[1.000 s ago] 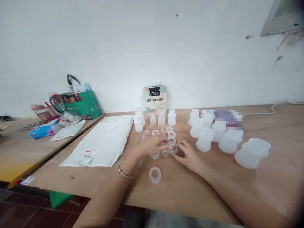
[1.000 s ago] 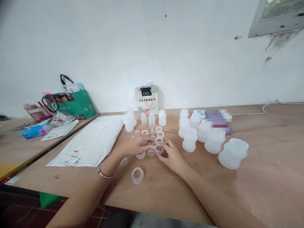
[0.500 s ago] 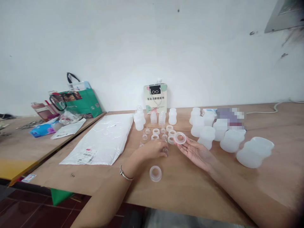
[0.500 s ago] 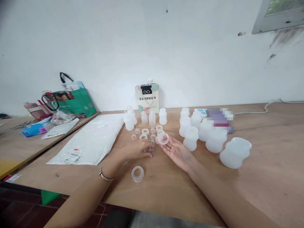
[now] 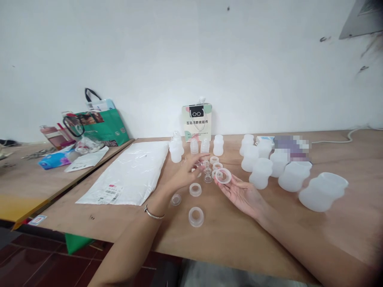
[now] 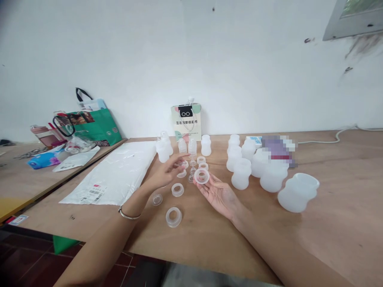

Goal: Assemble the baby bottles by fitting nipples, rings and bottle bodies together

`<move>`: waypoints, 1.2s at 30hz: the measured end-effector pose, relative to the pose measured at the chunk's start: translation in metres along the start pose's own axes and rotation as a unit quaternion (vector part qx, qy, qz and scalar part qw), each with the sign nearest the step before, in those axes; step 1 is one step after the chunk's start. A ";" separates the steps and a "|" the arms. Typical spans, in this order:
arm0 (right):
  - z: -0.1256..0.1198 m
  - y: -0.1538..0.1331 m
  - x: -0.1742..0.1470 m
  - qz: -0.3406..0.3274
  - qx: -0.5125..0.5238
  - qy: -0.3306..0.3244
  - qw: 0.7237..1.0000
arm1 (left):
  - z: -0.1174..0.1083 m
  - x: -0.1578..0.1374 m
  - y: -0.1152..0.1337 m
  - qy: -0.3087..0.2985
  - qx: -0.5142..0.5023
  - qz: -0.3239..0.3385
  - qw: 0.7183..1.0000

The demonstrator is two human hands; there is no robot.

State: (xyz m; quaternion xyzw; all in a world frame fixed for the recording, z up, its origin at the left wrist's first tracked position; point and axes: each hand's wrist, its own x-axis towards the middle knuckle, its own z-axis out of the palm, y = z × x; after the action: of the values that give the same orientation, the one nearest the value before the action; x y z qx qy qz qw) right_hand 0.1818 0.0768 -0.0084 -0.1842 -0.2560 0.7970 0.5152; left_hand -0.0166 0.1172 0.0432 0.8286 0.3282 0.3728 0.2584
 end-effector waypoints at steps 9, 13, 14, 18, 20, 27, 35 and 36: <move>0.004 0.009 0.003 0.017 0.035 -0.007 0.999 | 0.014 -0.003 0.012 0.071 -0.098 0.075 0.990; 0.003 0.008 0.003 0.011 0.042 0.000 0.999 | 0.010 -0.004 0.013 -0.015 0.042 0.127 0.991; 0.003 0.008 0.003 0.011 0.042 -0.002 0.999 | 0.009 -0.004 0.013 -0.031 0.075 0.134 0.988; 0.001 0.008 0.004 0.007 0.031 -0.020 0.999 | 0.008 -0.007 0.013 -0.053 0.157 0.148 0.975; 0.001 0.008 0.004 0.004 0.018 -0.030 0.999 | 0.011 -0.008 0.012 -0.056 0.156 0.156 0.974; -0.002 0.010 0.006 0.009 0.009 -0.014 1.000 | 0.023 -0.009 0.007 -0.039 0.137 0.170 0.975; -0.008 0.015 0.009 -0.016 -0.062 0.003 0.998 | 0.023 -0.011 0.014 -0.038 0.129 0.187 0.973; -0.008 0.016 0.009 -0.022 -0.071 0.006 0.997 | 0.023 -0.011 0.014 -0.034 0.123 0.174 0.976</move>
State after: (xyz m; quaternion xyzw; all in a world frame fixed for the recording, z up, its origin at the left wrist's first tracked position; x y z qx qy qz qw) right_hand 0.1712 0.0816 -0.0248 -0.2189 -0.3128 0.7644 0.5196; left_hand 0.0009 0.0952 0.0342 0.9107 0.2131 0.3403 0.0966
